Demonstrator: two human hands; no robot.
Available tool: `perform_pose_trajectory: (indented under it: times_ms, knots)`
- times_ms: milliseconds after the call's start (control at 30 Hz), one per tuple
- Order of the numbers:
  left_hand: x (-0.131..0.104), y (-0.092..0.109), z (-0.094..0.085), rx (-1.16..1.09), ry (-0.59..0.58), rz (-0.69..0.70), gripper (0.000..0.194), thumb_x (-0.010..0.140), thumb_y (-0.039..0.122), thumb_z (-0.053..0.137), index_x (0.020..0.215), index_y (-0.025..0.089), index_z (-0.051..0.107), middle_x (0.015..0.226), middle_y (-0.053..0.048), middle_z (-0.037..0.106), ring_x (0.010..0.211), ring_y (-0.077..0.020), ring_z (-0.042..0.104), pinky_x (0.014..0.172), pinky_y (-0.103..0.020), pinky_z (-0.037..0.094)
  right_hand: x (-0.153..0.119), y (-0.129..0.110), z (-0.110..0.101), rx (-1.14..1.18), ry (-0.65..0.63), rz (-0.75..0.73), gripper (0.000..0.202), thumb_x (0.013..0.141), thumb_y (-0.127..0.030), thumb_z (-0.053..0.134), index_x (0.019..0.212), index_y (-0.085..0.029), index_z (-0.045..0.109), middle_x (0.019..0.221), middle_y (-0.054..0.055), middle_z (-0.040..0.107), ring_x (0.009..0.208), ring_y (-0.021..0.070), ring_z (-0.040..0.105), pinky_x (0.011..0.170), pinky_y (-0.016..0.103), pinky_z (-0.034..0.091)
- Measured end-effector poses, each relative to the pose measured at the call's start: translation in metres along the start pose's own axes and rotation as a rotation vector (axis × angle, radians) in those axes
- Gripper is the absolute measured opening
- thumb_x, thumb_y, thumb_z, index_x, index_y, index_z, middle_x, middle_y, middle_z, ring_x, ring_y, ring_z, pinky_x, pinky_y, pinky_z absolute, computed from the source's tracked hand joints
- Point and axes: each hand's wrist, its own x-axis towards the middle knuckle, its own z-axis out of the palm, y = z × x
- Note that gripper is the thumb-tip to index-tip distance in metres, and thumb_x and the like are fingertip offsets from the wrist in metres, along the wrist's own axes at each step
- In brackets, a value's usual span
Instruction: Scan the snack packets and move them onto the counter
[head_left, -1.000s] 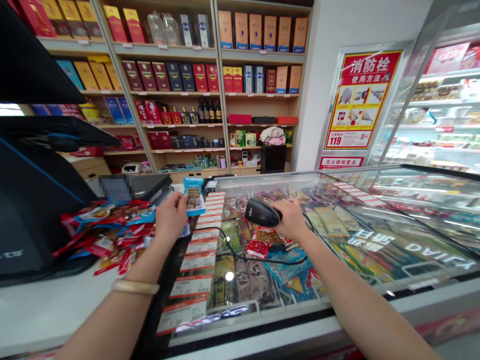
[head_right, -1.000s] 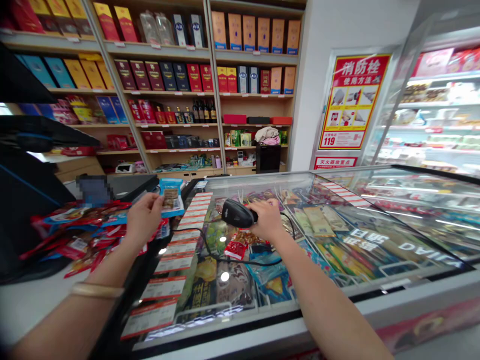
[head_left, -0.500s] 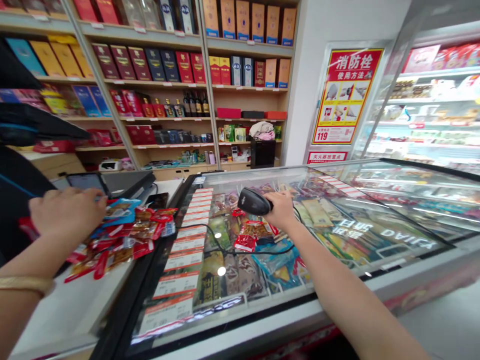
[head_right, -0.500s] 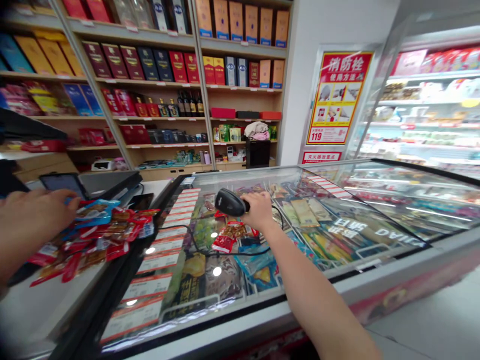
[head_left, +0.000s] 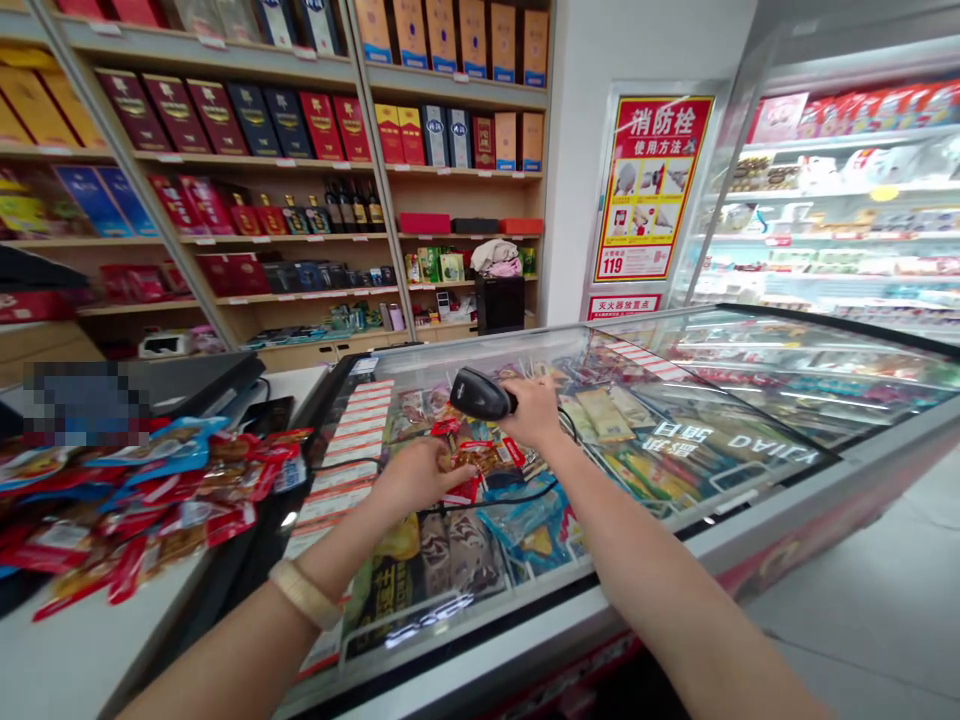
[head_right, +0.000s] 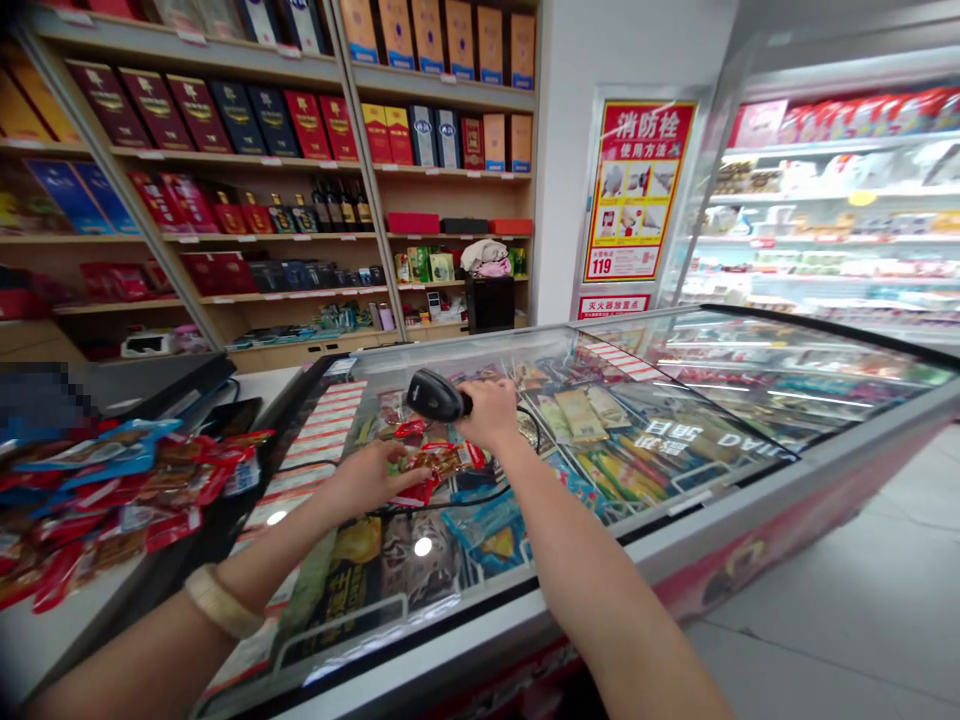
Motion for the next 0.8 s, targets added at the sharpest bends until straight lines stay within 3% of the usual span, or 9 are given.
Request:
perform_pose_trajectory:
  times_ms: [133, 233, 333, 467, 633, 800]
  knots:
    - [0.0, 0.019, 0.016, 0.043, 0.041, -0.028, 0.048, 0.075, 0.051, 0.071, 0.109, 0.016, 0.064, 0.109, -0.019, 0.074, 0.101, -0.0333, 0.071, 0.082, -0.037, 0.051, 0.0, 0.0, 0.0, -0.016, -0.007, -0.003, 0.029, 0.075, -0.03, 0.069, 0.103, -0.025, 0.073, 0.11, 0.008, 0.077, 0.101, 0.027, 0.067, 0.093, 0.041, 0.032]
    - [-0.001, 0.017, 0.02, -0.033, 0.045, -0.074, 0.056, 0.072, 0.039, 0.075, 0.119, 0.015, 0.058, 0.103, -0.017, 0.075, 0.096, -0.0331, 0.073, 0.078, -0.037, 0.052, 0.0, 0.0, 0.0, -0.028, -0.011, -0.005, 0.029, 0.075, -0.029, 0.069, 0.103, -0.025, 0.073, 0.108, 0.008, 0.077, 0.1, 0.0272, 0.067, 0.092, 0.041, 0.033]
    - [-0.001, 0.002, 0.021, -0.18, 0.069, -0.085, 0.061, 0.07, 0.033, 0.074, 0.124, 0.016, 0.053, 0.101, -0.013, 0.076, 0.089, -0.0291, 0.074, 0.075, -0.035, 0.053, 0.0, 0.0, 0.0, -0.028, -0.012, 0.001, 0.028, 0.075, -0.029, 0.07, 0.103, -0.025, 0.073, 0.108, 0.008, 0.077, 0.101, 0.0271, 0.067, 0.092, 0.04, 0.033]
    - [-0.001, -0.028, 0.009, -0.292, 0.233, -0.003, 0.06, 0.07, 0.027, 0.071, 0.126, 0.021, 0.051, 0.116, -0.01, 0.075, 0.098, -0.0253, 0.072, 0.086, -0.035, 0.054, 0.0, 0.0, -0.001, -0.009, -0.007, 0.009, 0.028, 0.075, -0.031, 0.071, 0.102, -0.024, 0.072, 0.109, 0.008, 0.077, 0.102, 0.0275, 0.066, 0.091, 0.04, 0.033]
    - [-0.007, -0.058, -0.018, 0.023, 0.515, -0.002, 0.059, 0.07, 0.018, 0.067, 0.128, 0.02, 0.055, 0.127, -0.014, 0.07, 0.126, -0.0325, 0.059, 0.106, -0.046, 0.041, 0.0, -0.003, -0.005, -0.003, -0.008, -0.03, 0.029, 0.072, -0.029, 0.072, 0.1, -0.024, 0.072, 0.103, 0.008, 0.078, 0.099, 0.0278, 0.066, 0.09, 0.039, 0.031]
    - [-0.013, -0.07, -0.029, 0.172, 0.621, 0.0, 0.053, 0.078, 0.016, 0.059, 0.131, 0.02, 0.055, 0.13, -0.015, 0.068, 0.131, -0.032, 0.054, 0.108, -0.047, 0.034, -0.003, -0.012, -0.007, 0.025, -0.045, -0.171, 0.031, 0.07, -0.033, 0.072, 0.099, -0.023, 0.073, 0.099, 0.008, 0.078, 0.094, 0.0262, 0.066, 0.089, 0.039, 0.029]
